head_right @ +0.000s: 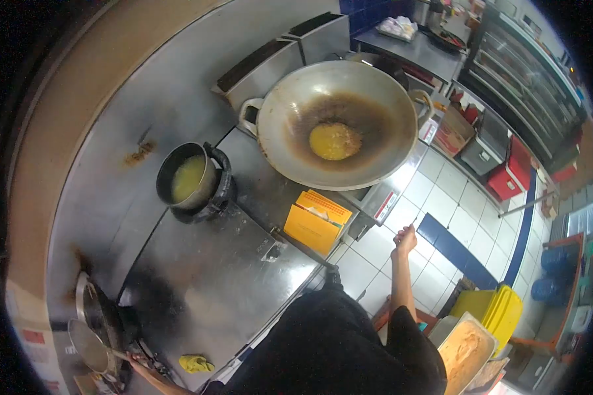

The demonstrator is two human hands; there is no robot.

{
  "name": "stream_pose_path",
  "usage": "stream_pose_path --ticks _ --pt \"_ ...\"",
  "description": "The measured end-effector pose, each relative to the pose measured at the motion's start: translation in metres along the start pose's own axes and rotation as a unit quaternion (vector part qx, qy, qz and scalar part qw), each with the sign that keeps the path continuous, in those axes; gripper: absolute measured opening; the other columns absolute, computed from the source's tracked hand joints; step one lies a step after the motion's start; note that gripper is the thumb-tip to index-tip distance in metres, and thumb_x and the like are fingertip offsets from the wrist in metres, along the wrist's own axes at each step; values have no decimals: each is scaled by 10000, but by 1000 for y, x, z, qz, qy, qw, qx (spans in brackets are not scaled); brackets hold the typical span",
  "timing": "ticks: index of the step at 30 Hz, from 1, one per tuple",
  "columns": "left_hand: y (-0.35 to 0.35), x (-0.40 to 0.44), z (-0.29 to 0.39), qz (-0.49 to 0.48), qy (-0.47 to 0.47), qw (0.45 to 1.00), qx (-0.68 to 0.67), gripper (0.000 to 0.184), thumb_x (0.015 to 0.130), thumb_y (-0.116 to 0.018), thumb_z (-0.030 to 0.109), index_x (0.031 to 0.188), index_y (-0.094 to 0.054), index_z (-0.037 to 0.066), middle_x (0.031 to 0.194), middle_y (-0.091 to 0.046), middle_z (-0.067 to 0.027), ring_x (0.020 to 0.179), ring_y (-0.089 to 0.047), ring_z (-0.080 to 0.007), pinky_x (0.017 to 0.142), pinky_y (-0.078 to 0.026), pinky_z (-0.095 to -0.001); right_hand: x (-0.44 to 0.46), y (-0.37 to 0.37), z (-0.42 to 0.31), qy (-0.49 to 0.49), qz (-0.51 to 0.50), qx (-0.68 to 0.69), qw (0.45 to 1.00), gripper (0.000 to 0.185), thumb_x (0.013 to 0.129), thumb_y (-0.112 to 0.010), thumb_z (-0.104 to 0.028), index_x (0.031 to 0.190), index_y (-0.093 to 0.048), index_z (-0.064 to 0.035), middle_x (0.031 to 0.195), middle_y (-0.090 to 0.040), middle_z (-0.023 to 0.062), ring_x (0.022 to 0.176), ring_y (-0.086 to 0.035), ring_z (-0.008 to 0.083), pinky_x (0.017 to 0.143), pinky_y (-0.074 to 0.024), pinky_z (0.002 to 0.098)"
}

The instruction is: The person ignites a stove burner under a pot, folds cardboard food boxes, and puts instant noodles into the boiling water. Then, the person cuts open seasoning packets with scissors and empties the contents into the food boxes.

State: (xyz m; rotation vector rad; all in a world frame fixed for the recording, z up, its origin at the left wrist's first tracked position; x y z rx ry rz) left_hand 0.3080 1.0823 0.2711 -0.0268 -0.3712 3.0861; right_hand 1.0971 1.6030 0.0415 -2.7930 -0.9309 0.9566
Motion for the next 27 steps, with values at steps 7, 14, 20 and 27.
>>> stream_pose_path --ticks 7,14,20,27 --pt "-15 -44 7 54 -22 997 60 238 950 -594 293 806 -469 152 576 -427 50 477 -444 -52 422 -381 -200 -4 84 8 21 30 -32 999 285 927 -551 -272 872 -548 7 636 -475 43 432 -379 85 373 -279 212" --pt "-22 -69 21 51 -31 994 97 245 948 -599 301 805 -467 152 572 -428 51 470 -440 -52 418 -381 -200 -4 115 9 -16 51 -28 998 283 918 -548 -328 878 -526 -49 603 -446 2 415 -342 76 369 -239 231" --pt "-67 -98 37 -11 -37 990 136 252 946 -602 309 804 -465 152 568 -429 51 464 -436 -52 415 -382 -199 21 99 -13 0 35 2 999 255 918 -547 -274 836 -529 -34 626 -469 26 457 -379 77 394 -291 214" --pt "-241 -241 55 -158 -54 976 141 305 926 -631 352 784 -446 156 512 -402 44 366 -383 -61 332 -284 -214 135 77 -80 34 34 34 998 226 900 -598 -328 834 -572 -113 640 -509 -11 492 -431 89 426 -345 229"
Point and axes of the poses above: each hand's wrist, its own x-axis towards the middle knuckle, its own y-axis out of the back of the hand, z = x × y, the point moved 2 cm from there along x, towards the middle knuckle
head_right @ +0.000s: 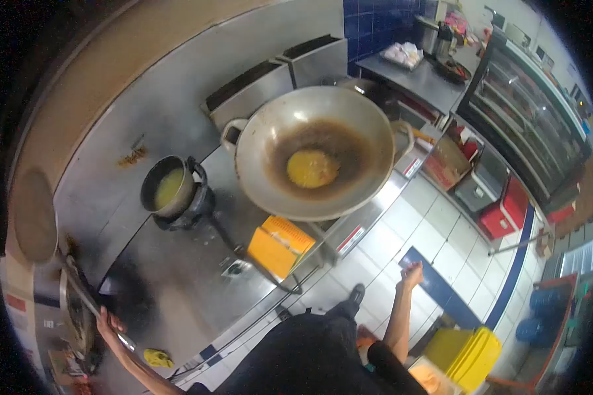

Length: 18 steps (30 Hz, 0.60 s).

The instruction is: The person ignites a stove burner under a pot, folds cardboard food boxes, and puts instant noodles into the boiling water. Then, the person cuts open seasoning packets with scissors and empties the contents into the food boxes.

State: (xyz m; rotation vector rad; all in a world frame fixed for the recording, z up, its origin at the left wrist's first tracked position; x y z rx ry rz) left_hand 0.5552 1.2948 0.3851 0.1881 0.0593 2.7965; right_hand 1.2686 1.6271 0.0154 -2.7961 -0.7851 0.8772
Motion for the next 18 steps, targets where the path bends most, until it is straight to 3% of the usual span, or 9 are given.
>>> stream_pose_path --ticks 3,5,7,8,12,15,18 --pt "-131 -65 30 -89 31 995 -37 283 924 -632 307 779 -454 143 496 -386 34 355 -364 -66 319 -278 -223 71 -3 -34 31 15 11 999 247 924 -584 -327 806 -554 -113 613 -482 -19 531 -463 90 452 -360 234" --pt "-210 -109 29 -177 22 983 -41 306 918 -622 358 758 -465 149 488 -376 50 352 -362 -64 314 -294 -237 95 -9 -65 28 31 38 998 256 938 -569 -329 813 -554 -106 601 -476 -13 510 -458 89 431 -348 226" --pt "-293 -166 37 -231 44 970 -65 267 925 -606 325 836 -532 84 489 -387 42 365 -372 -68 332 -309 -235 109 -24 -101 51 -31 47 997 274 953 -544 -325 814 -561 -90 599 -488 -2 492 -459 90 420 -348 229" --pt "-328 -193 38 -278 71 954 -90 261 928 -603 308 864 -548 61 488 -389 39 368 -375 -68 336 -313 -235 112 -37 -118 104 -42 -16 994 299 964 -522 -330 807 -567 -79 602 -502 6 490 -462 84 417 -349 227" --pt "-433 -249 -1 -375 250 885 -118 188 936 -599 240 861 -533 81 551 -437 23 411 -423 -93 371 -355 -245 115 -115 -165 159 -215 -78 961 272 984 -524 -281 809 -586 -82 641 -507 -17 510 -468 58 404 -345 207" --pt "-488 -265 -29 -407 296 862 -57 200 925 -613 258 869 -539 82 562 -459 18 428 -447 -99 391 -376 -250 110 -189 -192 193 -364 -225 883 230 966 -531 -220 943 -637 -17 748 -609 28 569 -545 83 442 -412 221" --pt "-533 -284 -39 -409 314 857 10 212 915 -626 281 872 -540 91 573 -484 10 445 -470 -104 413 -398 -256 140 -261 -205 243 -451 -404 758 272 908 -593 -271 884 -674 -13 710 -669 146 644 -665 230 572 -520 353"
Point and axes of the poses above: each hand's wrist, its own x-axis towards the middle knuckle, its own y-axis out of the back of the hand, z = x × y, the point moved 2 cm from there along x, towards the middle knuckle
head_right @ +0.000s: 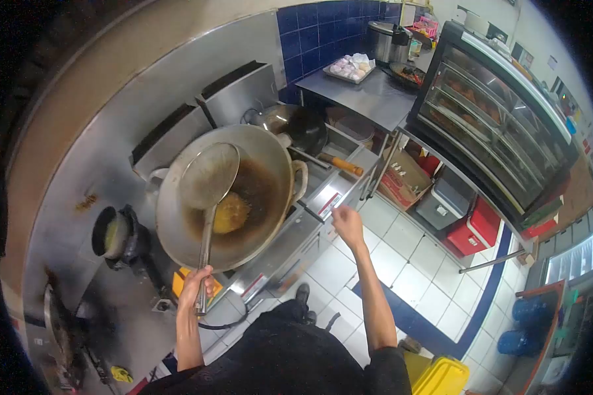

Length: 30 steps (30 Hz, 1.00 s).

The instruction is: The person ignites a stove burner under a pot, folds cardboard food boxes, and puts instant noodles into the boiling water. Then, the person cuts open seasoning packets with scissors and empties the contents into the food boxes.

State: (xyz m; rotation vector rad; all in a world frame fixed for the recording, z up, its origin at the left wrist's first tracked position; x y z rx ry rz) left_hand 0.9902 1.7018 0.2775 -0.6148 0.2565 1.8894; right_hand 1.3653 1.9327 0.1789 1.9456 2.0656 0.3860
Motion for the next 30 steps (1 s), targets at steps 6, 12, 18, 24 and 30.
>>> stream_pose_path --ticks 6,12,18,24,30 --pt "-13 46 -28 72 -49 960 268 413 919 -594 420 772 -626 36 584 -569 -44 517 -568 -178 524 -433 -308 157 20 -2 124 -2 -339 933 255 842 -596 -289 856 -692 -52 759 -672 221 738 -651 428 711 -527 505" --pt "-47 47 21 112 -45 869 479 388 908 -590 374 755 -666 26 626 -655 -115 653 -674 -234 621 -480 -394 256 15 20 121 -121 -474 863 421 809 -636 -343 1144 -611 -88 1239 -566 203 1174 -508 407 948 -453 484" --pt "-44 43 6 232 86 874 418 445 921 -556 428 842 -703 15 695 -697 -103 681 -690 -219 661 -511 -353 335 -20 87 141 -248 -466 837 374 770 -644 -319 1024 -638 -45 974 -662 219 956 -627 405 798 -510 491" --pt "-126 14 -53 120 209 958 -157 528 992 -459 456 1203 -555 -19 793 -670 -102 662 -646 -184 591 -544 -287 384 -40 104 159 -383 -309 856 314 718 -694 -252 869 -606 8 693 -624 174 648 -647 318 633 -533 405" --pt "-208 44 -12 197 115 953 -199 202 961 -587 265 892 -514 89 588 -365 65 449 -343 -29 372 -277 -210 381 -1 17 -201 -496 -25 844 104 779 -639 -72 757 -555 -14 611 -540 38 483 -531 125 436 -446 290"
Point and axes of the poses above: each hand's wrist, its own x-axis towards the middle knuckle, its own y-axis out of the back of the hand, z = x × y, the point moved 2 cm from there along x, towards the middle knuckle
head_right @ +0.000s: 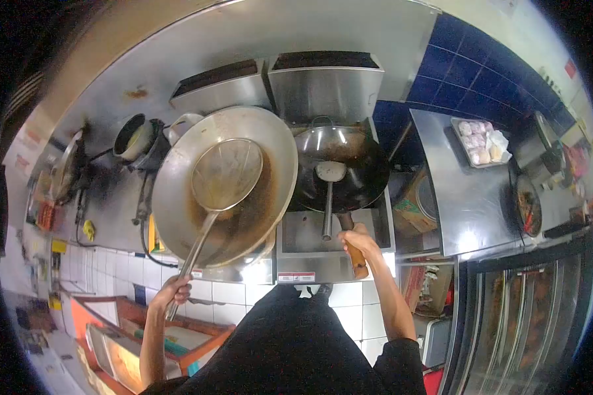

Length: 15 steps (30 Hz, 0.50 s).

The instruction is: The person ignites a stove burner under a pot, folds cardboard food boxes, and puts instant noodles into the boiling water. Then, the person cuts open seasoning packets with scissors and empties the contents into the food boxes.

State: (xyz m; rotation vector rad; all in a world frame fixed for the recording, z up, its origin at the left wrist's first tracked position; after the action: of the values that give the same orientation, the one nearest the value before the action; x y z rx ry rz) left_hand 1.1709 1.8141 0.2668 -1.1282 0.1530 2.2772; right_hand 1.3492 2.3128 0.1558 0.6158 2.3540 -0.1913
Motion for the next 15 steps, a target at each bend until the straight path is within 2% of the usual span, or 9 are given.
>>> stream_pose_path --ticks 2,4,5,7,9,13,15 --pt "-26 -5 4 27 -9 999 25 310 942 -618 254 757 -390 153 582 -353 72 440 -330 -31 370 -261 -212 -4 2 -5 15 -5 -26 1000 120 772 -644 -83 747 -555 -7 609 -546 48 483 -539 136 432 -443 295" --pt "-37 -8 -5 41 -27 999 23 311 938 -623 264 760 -397 149 584 -354 70 442 -334 -34 374 -265 -214 -9 9 6 46 -1 -41 998 135 760 -650 -94 734 -554 -3 588 -547 60 471 -540 145 424 -433 294" --pt "-41 -9 -9 44 -34 998 36 311 934 -628 275 762 -404 145 586 -356 69 444 -337 -38 378 -268 -215 -16 9 5 13 4 -76 997 140 749 -652 -101 720 -556 -4 564 -542 69 456 -540 155 415 -425 294" --pt "-52 -24 -12 58 -44 997 19 316 926 -638 286 774 -406 135 588 -359 64 448 -344 -44 387 -283 -222 -44 4 1 16 -4 -89 996 134 743 -653 -100 739 -551 -13 545 -528 61 433 -523 154 403 -417 298" --pt "-63 -36 -5 77 -54 996 7 301 930 -633 281 795 -416 123 590 -358 61 454 -350 -47 396 -294 -226 -61 9 6 56 18 -51 997 121 744 -642 -79 787 -545 -21 543 -523 51 426 -517 153 397 -410 301" --pt "-63 -52 6 95 -97 991 -11 271 938 -617 280 822 -438 113 569 -363 58 424 -346 -46 372 -282 -224 -93 10 12 66 31 -18 997 138 772 -623 -50 856 -522 -8 549 -527 59 416 -515 155 377 -409 308" --pt "-55 -60 9 109 -84 990 -25 261 941 -609 276 830 -447 104 555 -365 58 407 -351 -49 357 -280 -229 -117 7 4 64 113 -4 991 174 748 -606 3 913 -555 -9 622 -555 57 437 -504 141 396 -398 299"
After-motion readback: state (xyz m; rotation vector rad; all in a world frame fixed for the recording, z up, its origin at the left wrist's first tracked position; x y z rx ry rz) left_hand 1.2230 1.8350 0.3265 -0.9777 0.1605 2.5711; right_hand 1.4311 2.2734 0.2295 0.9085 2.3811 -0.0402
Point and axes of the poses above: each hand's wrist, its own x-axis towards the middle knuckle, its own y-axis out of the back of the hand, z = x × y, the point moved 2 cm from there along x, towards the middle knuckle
